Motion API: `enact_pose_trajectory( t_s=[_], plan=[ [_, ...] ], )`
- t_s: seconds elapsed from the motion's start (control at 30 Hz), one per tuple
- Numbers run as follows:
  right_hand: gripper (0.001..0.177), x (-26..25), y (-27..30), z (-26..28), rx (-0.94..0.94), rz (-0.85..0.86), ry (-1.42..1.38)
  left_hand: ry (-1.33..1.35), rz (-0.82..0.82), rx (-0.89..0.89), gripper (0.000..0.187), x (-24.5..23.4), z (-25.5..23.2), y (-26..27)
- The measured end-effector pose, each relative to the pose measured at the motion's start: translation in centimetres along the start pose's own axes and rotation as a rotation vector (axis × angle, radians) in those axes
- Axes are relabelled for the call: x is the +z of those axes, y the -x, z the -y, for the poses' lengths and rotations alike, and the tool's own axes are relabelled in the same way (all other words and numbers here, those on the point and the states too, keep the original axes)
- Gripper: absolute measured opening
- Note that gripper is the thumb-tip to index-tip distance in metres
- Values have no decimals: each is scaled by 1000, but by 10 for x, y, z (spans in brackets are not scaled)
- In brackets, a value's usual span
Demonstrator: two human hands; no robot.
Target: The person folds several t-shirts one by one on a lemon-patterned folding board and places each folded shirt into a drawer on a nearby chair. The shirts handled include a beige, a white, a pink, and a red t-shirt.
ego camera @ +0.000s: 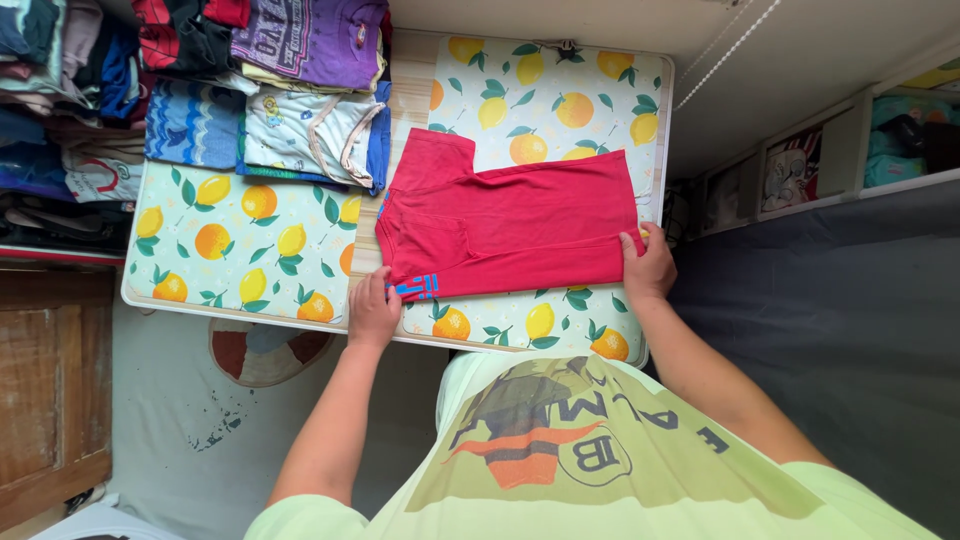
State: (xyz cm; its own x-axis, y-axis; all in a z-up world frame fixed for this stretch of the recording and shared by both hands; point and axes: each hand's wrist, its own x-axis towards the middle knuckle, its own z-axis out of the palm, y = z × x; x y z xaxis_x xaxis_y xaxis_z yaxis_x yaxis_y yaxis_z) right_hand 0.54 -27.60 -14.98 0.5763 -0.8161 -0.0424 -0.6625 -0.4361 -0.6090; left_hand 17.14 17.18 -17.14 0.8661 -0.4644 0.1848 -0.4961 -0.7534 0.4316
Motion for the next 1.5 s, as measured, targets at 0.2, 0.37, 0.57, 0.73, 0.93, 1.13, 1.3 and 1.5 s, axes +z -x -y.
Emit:
enact_pose_trajectory(
  t_s=[0.2,0.37,0.57,0.73,0.93,1.13,1.3,1.5],
  plan=[
    [40,34,28,20,-663,-34,-90,-158,-83,38,47,27,-34,-8],
    [76,74,79,62,-989,421,188,-246,29,193,68,63,-68,-20],
    [85,54,63,29,-911,403,330,-263,146,134,80,67,-51,-16],
    [88,12,27,-26,-709,347,453,-328,287,90,85,39,0,-6],
    [88,10,22,-40,-702,317,523,-321,306,113,84,31,7,-6],
    [88,12,21,-44,-710,319,510,-221,83,189,54,19,-9,-40],
    [88,15,20,-45,-715,320,531,-71,105,390,57,19,-41,-118],
    [89,15,20,-47,-702,343,557,-157,503,520,52,24,-87,-155]
  ],
)
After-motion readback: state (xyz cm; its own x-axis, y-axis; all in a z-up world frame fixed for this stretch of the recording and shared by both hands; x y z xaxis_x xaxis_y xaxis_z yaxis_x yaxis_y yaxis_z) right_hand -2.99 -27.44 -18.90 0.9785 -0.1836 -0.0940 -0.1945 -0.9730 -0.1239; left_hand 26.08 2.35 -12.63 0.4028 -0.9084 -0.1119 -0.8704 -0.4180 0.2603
